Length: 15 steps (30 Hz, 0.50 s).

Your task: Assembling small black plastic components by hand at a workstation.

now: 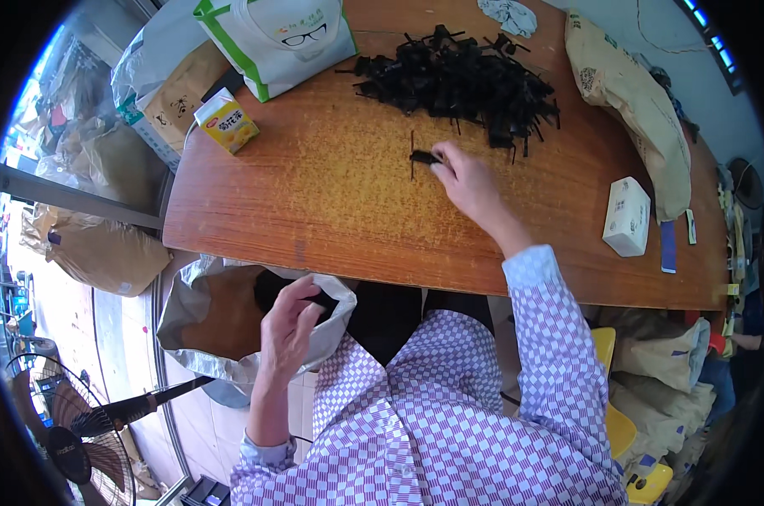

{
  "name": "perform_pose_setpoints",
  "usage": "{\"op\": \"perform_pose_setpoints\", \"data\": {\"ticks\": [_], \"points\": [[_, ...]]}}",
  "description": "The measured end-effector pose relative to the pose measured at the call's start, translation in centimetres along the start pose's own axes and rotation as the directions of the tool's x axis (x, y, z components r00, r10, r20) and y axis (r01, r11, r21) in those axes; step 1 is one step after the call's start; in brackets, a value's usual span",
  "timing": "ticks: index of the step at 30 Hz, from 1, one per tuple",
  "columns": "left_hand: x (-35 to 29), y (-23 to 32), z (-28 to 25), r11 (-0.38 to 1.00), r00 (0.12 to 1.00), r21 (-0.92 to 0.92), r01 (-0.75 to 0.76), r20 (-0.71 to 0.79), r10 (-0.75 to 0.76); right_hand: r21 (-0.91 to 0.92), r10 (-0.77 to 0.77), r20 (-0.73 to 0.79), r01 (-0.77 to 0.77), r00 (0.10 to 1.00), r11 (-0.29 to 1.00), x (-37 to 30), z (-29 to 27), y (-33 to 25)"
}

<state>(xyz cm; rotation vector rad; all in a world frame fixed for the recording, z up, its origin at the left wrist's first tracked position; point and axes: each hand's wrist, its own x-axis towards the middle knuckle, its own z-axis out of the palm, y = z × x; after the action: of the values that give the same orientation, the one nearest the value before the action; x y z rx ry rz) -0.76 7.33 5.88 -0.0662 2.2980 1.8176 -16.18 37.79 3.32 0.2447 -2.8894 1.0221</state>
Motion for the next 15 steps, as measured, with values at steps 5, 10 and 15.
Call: {"op": "perform_pose_setpoints", "data": {"ticks": [5,10,15], "points": [[3.7,3.5,5.2,0.751,0.908,-0.560,0.350,0.400,-0.124,0.463,-0.131,0.151,0.047,0.980,0.885,-8.0,-1.8,-4.8],[5.1,1.7,9.1,0.599,0.612,-0.545,0.587,0.783,0.113,0.572,-0.153,0.178,0.024,0.972,0.820,-13.6,-4.8,-6.5],[3.0,0.3,11.8,0.531,0.536,-0.496,0.687,0.839,0.090,0.733,-0.182,0.038,0.096,0.983,0.674,-17.8,-4.8,-4.1]]}}
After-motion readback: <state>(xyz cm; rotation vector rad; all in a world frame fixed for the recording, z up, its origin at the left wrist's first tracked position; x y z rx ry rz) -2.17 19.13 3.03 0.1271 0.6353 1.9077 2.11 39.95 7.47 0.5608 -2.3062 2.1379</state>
